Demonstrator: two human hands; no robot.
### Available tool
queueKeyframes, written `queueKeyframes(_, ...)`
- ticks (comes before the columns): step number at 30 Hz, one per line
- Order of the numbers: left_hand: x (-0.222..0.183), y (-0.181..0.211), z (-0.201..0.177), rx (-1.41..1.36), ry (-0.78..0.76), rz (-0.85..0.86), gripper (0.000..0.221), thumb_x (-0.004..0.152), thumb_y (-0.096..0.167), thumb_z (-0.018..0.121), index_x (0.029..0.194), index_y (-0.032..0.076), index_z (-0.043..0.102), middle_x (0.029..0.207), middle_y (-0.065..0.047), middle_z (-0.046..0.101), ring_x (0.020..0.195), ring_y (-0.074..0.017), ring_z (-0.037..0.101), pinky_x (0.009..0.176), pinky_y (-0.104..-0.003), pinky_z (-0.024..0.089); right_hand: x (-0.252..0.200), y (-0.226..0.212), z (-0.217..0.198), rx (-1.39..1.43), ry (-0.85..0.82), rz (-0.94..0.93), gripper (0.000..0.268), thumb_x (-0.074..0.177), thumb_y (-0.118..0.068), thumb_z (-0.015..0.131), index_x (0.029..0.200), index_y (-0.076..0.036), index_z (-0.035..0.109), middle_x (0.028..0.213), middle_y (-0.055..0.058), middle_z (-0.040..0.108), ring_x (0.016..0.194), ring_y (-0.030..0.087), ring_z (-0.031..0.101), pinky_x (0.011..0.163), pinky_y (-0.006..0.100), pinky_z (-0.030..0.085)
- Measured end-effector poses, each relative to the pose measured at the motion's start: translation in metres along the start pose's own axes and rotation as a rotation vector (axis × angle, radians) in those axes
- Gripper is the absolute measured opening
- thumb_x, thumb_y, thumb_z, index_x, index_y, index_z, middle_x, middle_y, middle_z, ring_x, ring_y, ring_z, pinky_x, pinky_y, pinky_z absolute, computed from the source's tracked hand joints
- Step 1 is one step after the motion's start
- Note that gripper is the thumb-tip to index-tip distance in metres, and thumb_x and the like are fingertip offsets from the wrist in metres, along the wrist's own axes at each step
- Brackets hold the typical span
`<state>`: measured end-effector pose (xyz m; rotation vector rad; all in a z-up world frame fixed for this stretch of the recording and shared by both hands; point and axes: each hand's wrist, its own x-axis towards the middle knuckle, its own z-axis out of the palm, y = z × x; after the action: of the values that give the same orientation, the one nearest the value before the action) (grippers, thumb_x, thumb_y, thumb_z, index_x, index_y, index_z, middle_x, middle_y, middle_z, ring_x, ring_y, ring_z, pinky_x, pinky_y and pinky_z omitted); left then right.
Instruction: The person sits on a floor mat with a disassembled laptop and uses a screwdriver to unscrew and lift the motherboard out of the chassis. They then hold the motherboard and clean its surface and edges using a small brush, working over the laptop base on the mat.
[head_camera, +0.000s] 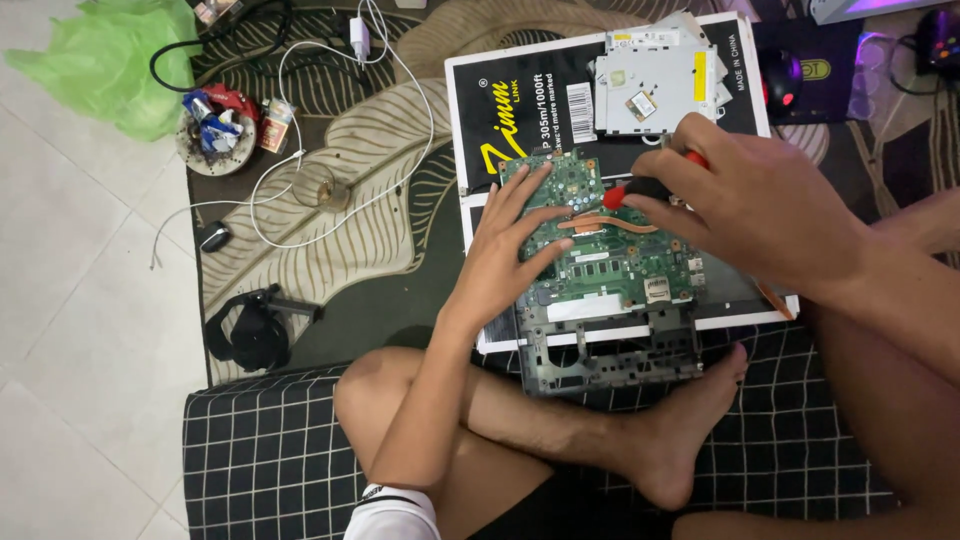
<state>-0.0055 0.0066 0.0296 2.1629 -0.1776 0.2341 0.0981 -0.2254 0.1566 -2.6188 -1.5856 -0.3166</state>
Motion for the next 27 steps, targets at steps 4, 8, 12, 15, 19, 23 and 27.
queueKeyframes(4,0.002,0.002,-0.002,0.007,-0.01,-0.007,0.031,0.092,0.025,0.075,0.12,0.012,0.075,0.159,-0.006,0.045,0.155,-0.0321,0.031,0.13,-0.054,0.018,0.0,0.002,0.002,-0.008,-0.005,-0.028,0.029,0.101,-0.035,0.072,0.118,-0.013,0.066,0.098,0.003,0.053,0.062,0.015,0.055,0.055,0.03,0.045)
queueKeyframes(8,0.001,0.002,-0.002,-0.001,-0.025,-0.02,0.032,0.093,0.026,0.073,0.121,0.012,0.075,0.159,-0.006,0.045,0.155,-0.032,0.03,0.13,-0.053,0.017,-0.002,0.005,0.009,-0.047,-0.028,-0.059,0.031,0.102,-0.037,0.072,0.118,-0.012,0.065,0.098,0.003,0.053,0.057,0.012,0.054,0.05,0.026,0.043)
queueKeyframes(12,0.002,0.003,-0.003,-0.003,-0.026,-0.019,0.031,0.093,0.025,0.073,0.121,0.012,0.076,0.159,-0.006,0.045,0.155,-0.0319,0.03,0.13,-0.052,0.018,-0.003,0.004,0.009,-0.094,-0.001,-0.057,0.033,0.102,-0.039,0.073,0.119,-0.013,0.066,0.099,0.002,0.054,0.058,0.011,0.053,0.052,0.025,0.044)
queueKeyframes(15,0.002,0.004,-0.004,-0.011,-0.025,-0.025,0.032,0.093,0.024,0.073,0.122,0.011,0.076,0.158,-0.007,0.046,0.155,-0.0319,0.03,0.13,-0.053,0.018,-0.003,0.003,0.005,-0.097,0.012,-0.037,0.029,0.103,-0.037,0.075,0.118,-0.013,0.066,0.099,0.002,0.053,0.059,0.011,0.052,0.052,0.026,0.042)
queueKeyframes(19,0.002,0.006,-0.005,-0.002,-0.028,-0.03,0.032,0.093,0.025,0.072,0.122,0.011,0.076,0.159,-0.007,0.046,0.155,-0.0315,0.03,0.13,-0.052,0.017,-0.002,0.003,0.003,-0.089,0.018,-0.054,0.03,0.103,-0.037,0.075,0.119,-0.012,0.067,0.1,0.001,0.054,0.06,0.01,0.052,0.053,0.025,0.041)
queueKeyframes(23,0.002,0.005,-0.005,-0.011,-0.034,-0.041,0.032,0.094,0.025,0.071,0.122,0.012,0.076,0.158,-0.007,0.046,0.155,-0.0315,0.029,0.13,-0.053,0.017,-0.002,0.003,0.003,-0.062,0.002,-0.053,0.03,0.102,-0.035,0.075,0.118,-0.011,0.067,0.099,0.002,0.055,0.06,0.011,0.053,0.052,0.026,0.042)
queueKeyframes(27,0.002,0.005,-0.004,-0.014,-0.035,-0.049,0.032,0.094,0.026,0.071,0.123,0.012,0.075,0.158,-0.007,0.046,0.155,-0.0316,0.028,0.129,-0.053,0.018,-0.003,0.005,0.005,-0.037,-0.014,-0.058,0.028,0.101,-0.03,0.076,0.116,-0.01,0.064,0.097,0.003,0.053,0.058,0.011,0.051,0.05,0.025,0.04)
